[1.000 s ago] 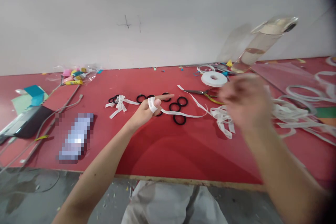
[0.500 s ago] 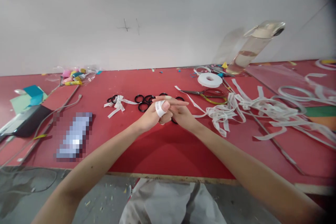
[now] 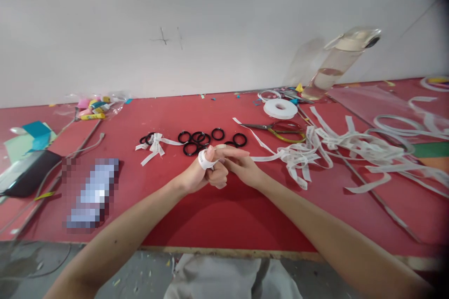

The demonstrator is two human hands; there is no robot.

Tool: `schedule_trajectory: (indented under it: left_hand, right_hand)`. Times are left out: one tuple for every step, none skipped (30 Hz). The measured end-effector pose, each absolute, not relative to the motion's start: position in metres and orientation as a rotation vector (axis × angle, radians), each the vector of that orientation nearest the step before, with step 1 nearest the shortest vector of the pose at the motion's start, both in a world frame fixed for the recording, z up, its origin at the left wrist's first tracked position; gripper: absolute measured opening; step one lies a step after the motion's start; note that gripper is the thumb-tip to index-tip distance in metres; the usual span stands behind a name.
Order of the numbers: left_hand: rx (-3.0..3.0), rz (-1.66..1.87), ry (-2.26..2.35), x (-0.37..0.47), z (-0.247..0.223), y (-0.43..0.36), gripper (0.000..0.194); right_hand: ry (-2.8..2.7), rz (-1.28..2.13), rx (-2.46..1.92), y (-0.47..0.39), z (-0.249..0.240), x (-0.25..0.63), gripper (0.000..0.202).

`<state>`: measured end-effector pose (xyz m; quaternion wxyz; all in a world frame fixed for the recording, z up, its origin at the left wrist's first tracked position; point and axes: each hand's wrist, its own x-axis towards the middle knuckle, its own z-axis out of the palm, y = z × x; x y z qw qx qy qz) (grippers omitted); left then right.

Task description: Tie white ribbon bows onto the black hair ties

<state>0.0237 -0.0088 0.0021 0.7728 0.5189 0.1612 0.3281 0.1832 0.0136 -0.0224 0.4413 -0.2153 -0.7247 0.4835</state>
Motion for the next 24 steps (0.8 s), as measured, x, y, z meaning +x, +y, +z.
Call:
schedule_trajectory:
  left_hand:
    - [1.111, 0.711, 0.347, 0.023, 0.001, -0.008, 0.074]
    - [1.099, 0.711, 0.343, 0.023, 0.001, -0.007, 0.075]
    - [1.088, 0.711, 0.338, 0.023, 0.0, -0.006, 0.075]
    - [1.082, 0.711, 0.334, 0.023, 0.0, -0.005, 0.076]
    - [1.081, 0.71, 0.331, 0.022, 0.0, -0.004, 0.076]
    - [1.083, 0.712, 0.333, 0.022, 0.0, -0.004, 0.076]
    - [1.086, 0.714, 0.334, 0.021, 0.001, -0.003, 0.076]
    - [1.088, 0.715, 0.334, 0.021, 0.002, -0.003, 0.076]
    - [1.091, 0.713, 0.332, 0.02, 0.003, -0.004, 0.075]
    - [1.095, 0.708, 0.329, 0.02, 0.004, -0.005, 0.074]
    - [1.099, 0.701, 0.323, 0.02, 0.004, -0.006, 0.072]
    - [1.107, 0.691, 0.312, 0.019, 0.004, -0.008, 0.071]
    - [1.114, 0.682, 0.299, 0.019, 0.004, -0.009, 0.069]
    - [1.12, 0.685, 0.288, 0.019, 0.004, -0.01, 0.066]
    - [1.124, 0.698, 0.281, 0.019, 0.003, -0.01, 0.064]
    - [1.125, 0.725, 0.285, 0.019, 0.002, -0.009, 0.064]
    - [1.119, 0.763, 0.302, 0.019, 0.002, -0.008, 0.065]
    - [1.11, 0.807, 0.334, 0.018, 0.001, -0.005, 0.068]
    - [1.102, 0.851, 0.378, 0.017, 0.001, -0.002, 0.071]
    - [1.1, 0.886, 0.427, 0.016, 0.001, 0.001, 0.075]
    - [1.109, 0.916, 0.48, 0.015, 0.001, 0.004, 0.077]
    - [1.129, 0.947, 0.532, 0.015, 0.001, 0.007, 0.079]
    - [1.149, 0.977, 0.578, 0.014, 0.001, 0.009, 0.081]
    - [1.166, 1.003, 0.621, 0.014, 0.001, 0.01, 0.082]
  right_hand:
    - [-1.819, 1.179, -0.519, 0.014, -0.024, 0.185, 0.034]
    - [-1.849, 1.148, -0.508, 0.015, -0.026, 0.186, 0.033]
    - [-1.882, 1.106, -0.503, 0.016, -0.027, 0.187, 0.033]
    - [-1.91, 1.06, -0.507, 0.016, -0.028, 0.187, 0.033]
    - [-1.93, 1.02, -0.525, 0.017, -0.029, 0.188, 0.033]
    - [-1.937, 0.99, -0.554, 0.017, -0.029, 0.187, 0.032]
    - [-1.935, 0.974, -0.588, 0.018, -0.029, 0.187, 0.03]
    - [-1.925, 0.963, -0.618, 0.018, -0.028, 0.186, 0.028]
    - [-1.917, 0.956, -0.647, 0.019, -0.027, 0.186, 0.026]
    - [-1.908, 0.944, -0.684, 0.02, -0.025, 0.185, 0.024]
    - [-1.89, 0.928, -0.735, 0.02, -0.024, 0.185, 0.022]
    - [-1.862, 0.908, -0.796, 0.021, -0.022, 0.186, 0.02]
    - [-1.824, 0.887, -0.859, 0.021, -0.02, 0.187, 0.019]
    - [-1.788, 0.874, -0.914, 0.021, -0.019, 0.187, 0.019]
    - [-1.762, 0.87, -0.946, 0.02, -0.018, 0.188, 0.018]
    - [-1.745, 0.87, -0.954, 0.019, -0.017, 0.189, 0.019]
    - [-1.737, 0.873, -0.952, 0.017, -0.016, 0.189, 0.019]
    - [-1.728, 0.872, -0.954, 0.015, -0.016, 0.189, 0.02]
    - [-1.716, 0.86, -0.965, 0.013, -0.015, 0.189, 0.02]
    - [-1.707, 0.831, -0.982, 0.01, -0.014, 0.189, 0.02]
    - [-1.702, 0.786, -0.999, 0.007, -0.013, 0.189, 0.02]
    - [-1.71, 0.731, -1.009, 0.004, -0.012, 0.188, 0.02]
    - [-1.731, 0.67, -1.004, 0.002, -0.012, 0.188, 0.02]
    - [-1.761, 0.601, -0.985, 0.0, -0.012, 0.187, 0.019]
